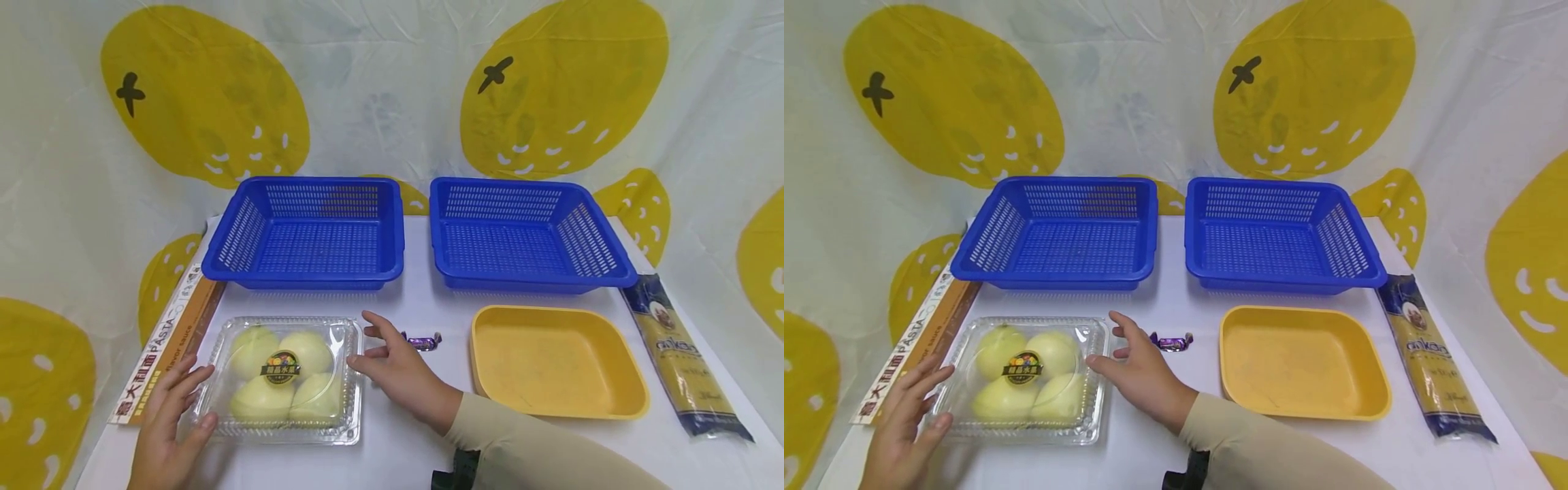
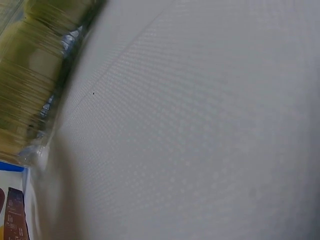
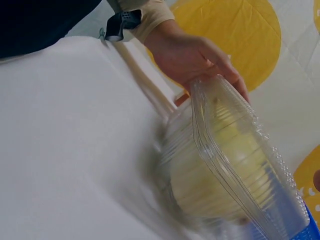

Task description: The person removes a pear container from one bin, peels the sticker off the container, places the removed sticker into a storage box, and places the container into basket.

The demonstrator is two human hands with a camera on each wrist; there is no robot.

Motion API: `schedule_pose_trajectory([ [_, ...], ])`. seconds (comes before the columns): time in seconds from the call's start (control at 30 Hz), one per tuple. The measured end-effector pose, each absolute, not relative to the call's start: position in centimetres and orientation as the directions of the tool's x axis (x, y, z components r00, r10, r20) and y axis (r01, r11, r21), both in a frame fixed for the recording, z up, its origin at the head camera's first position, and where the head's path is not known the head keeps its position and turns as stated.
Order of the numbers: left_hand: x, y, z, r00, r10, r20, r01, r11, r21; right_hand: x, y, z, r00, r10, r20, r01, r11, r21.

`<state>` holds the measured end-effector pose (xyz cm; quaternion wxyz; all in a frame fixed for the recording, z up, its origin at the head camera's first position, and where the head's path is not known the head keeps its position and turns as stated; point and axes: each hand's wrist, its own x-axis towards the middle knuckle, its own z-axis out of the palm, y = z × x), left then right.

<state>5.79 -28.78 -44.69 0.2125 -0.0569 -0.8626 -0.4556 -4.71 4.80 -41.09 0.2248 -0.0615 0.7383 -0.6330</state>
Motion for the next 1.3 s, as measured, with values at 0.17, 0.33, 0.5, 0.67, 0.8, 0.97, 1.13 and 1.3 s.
schedule_pose_trajectory([
  [0.17, 5.8, -28.5, -44.8, -0.902, -0.101, 0.420, 0.291, 0.576, 0.763, -4.7, 5.4, -40.7, -0.890, -0.391, -0.235, 0.133, 0.270, -0.954],
  [0.33, 5.7, -28.1, -44.5, -0.894, -0.094, 0.438, 0.308, 0.581, 0.754, -4.5, 5.5, -40.3, -0.898, -0.401, -0.180, 0.020, 0.372, -0.928],
  [0.5, 5.7, -28.0, -44.5, -0.906, -0.113, 0.409, 0.260, 0.612, 0.747, -4.5, 5.5, -39.7, -0.896, -0.432, -0.098, -0.107, 0.426, -0.898],
  [0.67, 5.7, -28.1, -44.5, -0.916, -0.118, 0.383, 0.235, 0.616, 0.752, -4.4, 5.3, -38.8, -0.894, -0.446, -0.030, -0.227, 0.510, -0.830],
  [0.8, 5.4, -28.3, -44.2, -0.908, -0.080, 0.412, 0.280, 0.616, 0.736, -4.4, 5.2, -38.3, -0.888, -0.458, 0.048, -0.329, 0.557, -0.763],
  [0.97, 4.8, -28.9, -43.6, -0.897, -0.022, 0.441, 0.341, 0.600, 0.724, -4.2, 4.8, -37.8, -0.859, -0.496, 0.127, -0.440, 0.588, -0.679],
  [1.13, 3.8, -29.7, -43.0, -0.877, 0.031, 0.479, 0.401, 0.595, 0.697, -4.0, 4.3, -37.7, -0.824, -0.536, 0.181, -0.523, 0.599, -0.607],
  [1.3, 2.9, -30.3, -42.0, -0.874, 0.034, 0.485, 0.407, 0.599, 0.690, -3.9, 3.7, -37.8, -0.799, -0.564, 0.211, -0.571, 0.599, -0.561],
])
